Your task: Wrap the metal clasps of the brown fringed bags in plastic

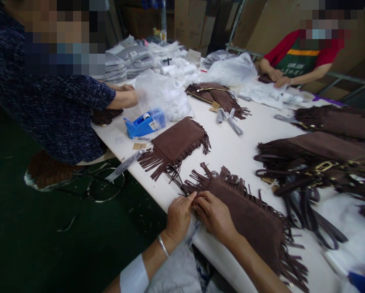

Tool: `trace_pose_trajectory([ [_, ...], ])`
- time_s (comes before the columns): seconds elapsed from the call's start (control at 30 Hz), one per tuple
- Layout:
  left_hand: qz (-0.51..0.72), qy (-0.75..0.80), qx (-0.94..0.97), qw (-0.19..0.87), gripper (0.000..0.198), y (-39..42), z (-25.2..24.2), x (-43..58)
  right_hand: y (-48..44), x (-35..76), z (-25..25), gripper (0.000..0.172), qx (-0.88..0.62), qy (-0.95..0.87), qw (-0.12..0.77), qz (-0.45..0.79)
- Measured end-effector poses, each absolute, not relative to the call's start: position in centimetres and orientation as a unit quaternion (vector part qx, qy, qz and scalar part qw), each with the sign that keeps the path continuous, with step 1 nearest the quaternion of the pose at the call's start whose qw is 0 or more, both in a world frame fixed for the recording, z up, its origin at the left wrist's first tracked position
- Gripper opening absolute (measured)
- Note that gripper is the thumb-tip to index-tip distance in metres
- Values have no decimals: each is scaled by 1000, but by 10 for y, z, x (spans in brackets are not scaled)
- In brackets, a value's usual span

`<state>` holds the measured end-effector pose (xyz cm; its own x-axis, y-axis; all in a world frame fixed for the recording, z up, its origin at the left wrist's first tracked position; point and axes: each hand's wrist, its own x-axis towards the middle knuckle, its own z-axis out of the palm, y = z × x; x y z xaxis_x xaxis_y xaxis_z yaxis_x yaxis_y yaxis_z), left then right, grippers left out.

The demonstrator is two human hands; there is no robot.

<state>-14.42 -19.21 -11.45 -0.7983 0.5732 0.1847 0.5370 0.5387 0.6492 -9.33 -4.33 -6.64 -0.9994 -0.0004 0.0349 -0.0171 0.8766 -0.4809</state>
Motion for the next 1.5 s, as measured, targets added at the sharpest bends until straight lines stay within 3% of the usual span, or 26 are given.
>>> trace_pose_trajectory([
  [0.23,347,885,307,34,42,-228,-103,-133,-33,-95,-81,22,-132,-944,77,294],
  [0.47,374,881,266,111,28,-244,-95,-133,-28,-97,-83,20,-127,-940,56,311],
  [0.57,374,878,271,127,25,-246,-91,-137,-29,-89,-74,20,-131,-943,90,292],
  [0.67,404,870,246,140,23,-247,-89,-137,-37,-80,-64,21,-93,-956,99,262],
  [0.83,468,848,175,177,17,-250,-87,-135,-60,-83,-57,21,6,-980,37,198],
  [0.93,479,842,171,182,15,-254,-84,-138,-65,-92,-59,14,33,-983,20,181],
  [1.03,495,845,161,125,22,-257,-78,-143,-61,-97,-64,16,13,-974,14,227],
  [1.13,505,848,154,35,49,-252,-70,-147,-52,-98,-67,15,-19,-951,6,309],
  [1.2,522,830,188,66,54,-243,-68,-148,-47,-99,-68,14,-26,-937,-6,347],
  [1.37,574,761,192,233,28,-215,-83,-152,-45,-101,-63,13,-38,-925,-3,378],
  [1.5,575,762,171,244,17,-209,-95,-155,-45,-100,-64,14,-41,-924,-3,380],
])
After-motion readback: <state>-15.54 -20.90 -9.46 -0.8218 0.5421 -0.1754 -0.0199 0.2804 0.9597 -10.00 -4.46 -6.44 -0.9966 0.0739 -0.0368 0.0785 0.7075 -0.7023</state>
